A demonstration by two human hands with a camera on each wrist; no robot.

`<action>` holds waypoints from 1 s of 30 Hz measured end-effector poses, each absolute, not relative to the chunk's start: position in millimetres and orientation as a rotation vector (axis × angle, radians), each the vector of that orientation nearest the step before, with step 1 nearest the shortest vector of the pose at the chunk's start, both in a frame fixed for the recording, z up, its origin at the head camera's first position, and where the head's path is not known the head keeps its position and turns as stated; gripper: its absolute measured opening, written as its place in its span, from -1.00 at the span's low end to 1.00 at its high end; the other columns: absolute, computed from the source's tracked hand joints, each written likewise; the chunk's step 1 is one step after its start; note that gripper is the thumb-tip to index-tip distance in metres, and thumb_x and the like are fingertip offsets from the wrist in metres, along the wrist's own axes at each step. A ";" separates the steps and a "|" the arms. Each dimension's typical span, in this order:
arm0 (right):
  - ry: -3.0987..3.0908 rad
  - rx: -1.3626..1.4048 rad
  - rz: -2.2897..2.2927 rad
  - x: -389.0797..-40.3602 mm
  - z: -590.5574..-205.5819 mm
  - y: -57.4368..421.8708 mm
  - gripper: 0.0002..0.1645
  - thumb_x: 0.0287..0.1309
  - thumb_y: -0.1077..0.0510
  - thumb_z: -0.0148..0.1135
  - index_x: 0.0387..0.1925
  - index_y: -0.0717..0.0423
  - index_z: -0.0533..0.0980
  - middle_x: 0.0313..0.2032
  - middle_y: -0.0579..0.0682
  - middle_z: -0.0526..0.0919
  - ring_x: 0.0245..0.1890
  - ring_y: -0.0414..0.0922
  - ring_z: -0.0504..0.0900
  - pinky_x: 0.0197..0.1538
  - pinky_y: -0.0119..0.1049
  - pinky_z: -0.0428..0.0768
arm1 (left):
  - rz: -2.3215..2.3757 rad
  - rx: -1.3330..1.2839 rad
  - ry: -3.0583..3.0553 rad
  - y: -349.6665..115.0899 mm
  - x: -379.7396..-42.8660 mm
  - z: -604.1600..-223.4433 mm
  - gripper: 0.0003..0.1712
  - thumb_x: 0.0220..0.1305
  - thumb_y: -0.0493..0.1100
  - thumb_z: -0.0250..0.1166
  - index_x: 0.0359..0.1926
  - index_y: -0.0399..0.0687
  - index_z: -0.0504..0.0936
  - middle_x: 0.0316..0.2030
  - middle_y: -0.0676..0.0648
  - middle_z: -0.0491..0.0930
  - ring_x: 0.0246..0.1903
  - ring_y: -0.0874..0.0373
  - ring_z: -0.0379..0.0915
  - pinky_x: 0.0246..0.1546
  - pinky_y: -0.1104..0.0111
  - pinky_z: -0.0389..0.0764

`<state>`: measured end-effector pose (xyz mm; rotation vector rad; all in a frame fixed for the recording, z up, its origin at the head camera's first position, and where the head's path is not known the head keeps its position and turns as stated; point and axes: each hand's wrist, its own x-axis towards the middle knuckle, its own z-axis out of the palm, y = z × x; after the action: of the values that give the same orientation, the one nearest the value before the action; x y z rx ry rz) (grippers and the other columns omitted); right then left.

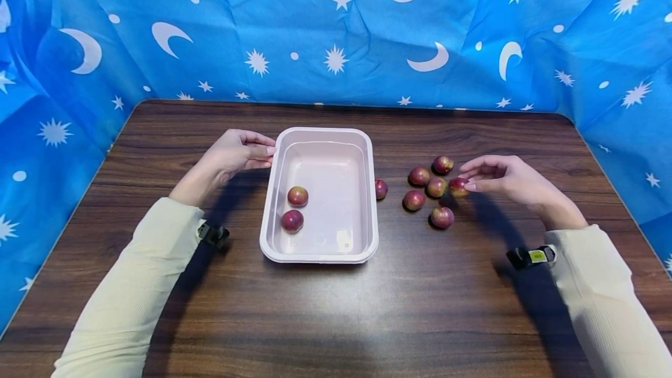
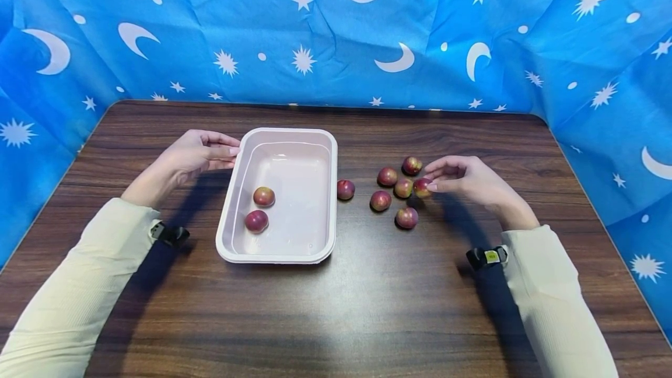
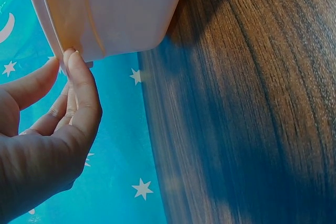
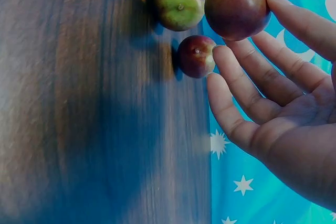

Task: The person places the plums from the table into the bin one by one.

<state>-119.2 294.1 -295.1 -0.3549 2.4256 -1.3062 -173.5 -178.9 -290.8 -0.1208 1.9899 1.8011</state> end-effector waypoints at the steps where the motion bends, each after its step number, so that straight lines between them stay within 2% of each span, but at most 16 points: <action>1: 2.421 -0.359 -1.316 -120.2 -294.9 293.1 -0.59 0.15 0.23 0.20 0.01 0.36 0.41 -0.24 0.04 0.63 -0.26 -0.18 0.60 -0.22 -0.42 0.61 | 1.799 -0.120 1.992 -179.0 -173.9 -291.1 -0.64 0.22 -0.49 0.07 0.03 -0.61 0.32 -0.46 -0.06 0.57 -0.46 0.23 0.55 -0.19 0.32 0.63; 19: 2.476 -0.366 -1.304 -137.6 -280.2 270.4 -0.62 0.12 0.24 0.23 -0.03 0.33 0.45 -0.26 0.04 0.61 -0.28 -0.15 0.58 -0.23 -0.45 0.59 | 1.785 -0.085 1.977 -179.9 -173.8 -290.7 -0.62 0.26 -0.47 0.05 0.07 -0.62 0.28 -0.47 -0.01 0.58 -0.45 0.25 0.55 -0.18 0.36 0.62; 30: 2.469 -0.368 -1.310 -145.1 -272.8 255.7 -0.61 0.12 0.17 0.24 -0.04 0.29 0.46 -0.25 0.06 0.61 -0.27 -0.10 0.58 -0.19 -0.44 0.57 | 1.786 -0.091 1.977 -180.3 -173.9 -290.8 -0.61 0.25 -0.47 0.06 0.08 -0.62 0.28 -0.47 -0.02 0.58 -0.44 0.24 0.55 -0.10 0.29 0.58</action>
<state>-145.1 255.7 -272.8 -0.3684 2.4686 -1.3105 -173.9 -180.3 -290.8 -0.0914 1.9769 1.7860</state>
